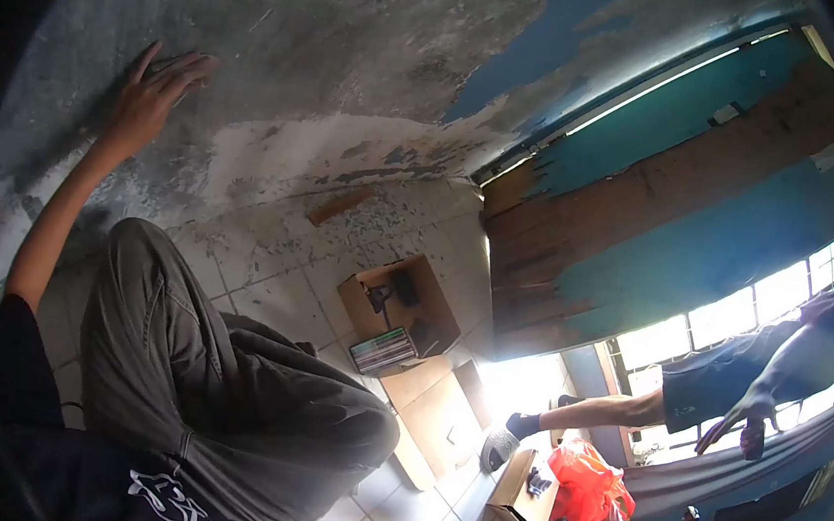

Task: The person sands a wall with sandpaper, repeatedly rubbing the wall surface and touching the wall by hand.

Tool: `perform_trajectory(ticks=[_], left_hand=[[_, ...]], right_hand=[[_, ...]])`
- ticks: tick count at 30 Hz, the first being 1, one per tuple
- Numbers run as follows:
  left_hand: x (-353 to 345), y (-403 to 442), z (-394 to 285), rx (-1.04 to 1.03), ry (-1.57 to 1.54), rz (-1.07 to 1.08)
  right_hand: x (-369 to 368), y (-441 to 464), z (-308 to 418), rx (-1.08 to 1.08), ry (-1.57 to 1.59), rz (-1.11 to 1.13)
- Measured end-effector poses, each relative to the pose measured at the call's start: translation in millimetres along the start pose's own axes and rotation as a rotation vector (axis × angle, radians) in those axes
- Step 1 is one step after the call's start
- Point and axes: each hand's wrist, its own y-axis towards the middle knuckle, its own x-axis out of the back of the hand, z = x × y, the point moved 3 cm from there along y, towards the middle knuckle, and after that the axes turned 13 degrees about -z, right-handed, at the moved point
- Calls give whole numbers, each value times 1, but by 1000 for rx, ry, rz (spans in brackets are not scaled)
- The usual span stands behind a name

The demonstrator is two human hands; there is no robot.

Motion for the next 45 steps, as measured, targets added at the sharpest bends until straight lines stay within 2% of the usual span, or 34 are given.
perform_trajectory(ticks=[1, 2, 4, 6, 9, 11, 12, 13, 16, 21, 23, 27, 29, 30, 31, 32, 33, 34, 37, 38, 39, 41, 43, 45], left_hand=[[1, 1, -2, 10, 13, 16], [1, 1, -2, 21, 29, 30], [-1, -3, -2, 39, 9, 10], [-3, -2, 0, 49, -11, -16], [1, -3, 1, 53, -22, -15], [3, 0, 0, 52, -33, 16], [2, 0, 0, 48, -43, 11], [0, -2, 3, 50, -45, 7], [-7, -4, 2, 42, -48, -10], [0, -1, 1, 39, -62, -10], [1, -1, 0, 43, -60, -5], [3, 0, -3, 37, -53, 0], [-2, -2, -4, 28, -11, -19], [-4, -1, -3, 34, -17, -17], [-7, 0, -2, 26, -13, -12], [-7, -2, -3, 16, -8, -3], [-8, -4, -6, 17, -9, 7], [-9, -4, -8, 35, 0, 14], [-10, -1, -5, 32, 28, 16], [-11, -3, -7, 33, 30, 10], [-13, -4, -8, 32, 35, 10], [-14, 1, -8, 4, 34, -30], [-14, 6, -7, -28, 26, -28], [-13, 9, -8, -55, 20, -26]], right_hand=[[-13, 4, -22, 296, -137, -2], [-32, -2, -55, 255, -112, 96], [-119, -87, -49, 181, -44, 375], [-170, -147, -43, 223, -33, 527], [-205, -178, -34, 304, 16, 518], [-205, -178, -39, -737, 67, 622], [-196, -179, -31, -534, -56, 445], [-189, -178, -23, -525, -60, 437], [-175, -188, -20, -866, -223, 736], [-130, -207, 44, -707, -242, 951], [-117, -205, 77, -376, -396, 1205], [-90, -193, 93, -232, -320, 1229], [-84, -185, 100, 46, -315, 1332], [-92, -158, 65, 602, -473, 1290], [-104, -136, 42, 1566, -480, 1000], [-129, -92, -5, 1345, -548, 955], [-147, -66, -21, 837, -315, 784], [-150, -69, -20, 828, -315, 797], [-161, -95, -8, 816, -436, 1185], [-154, -131, 30, 971, -50, 1083], [-145, -153, 43, 284, -341, 1125], [-132, -194, 78, 368, -169, 1173], [-123, -227, 53, 498, -190, 1158], [-117, -273, 81, 275, 36, 1311]])
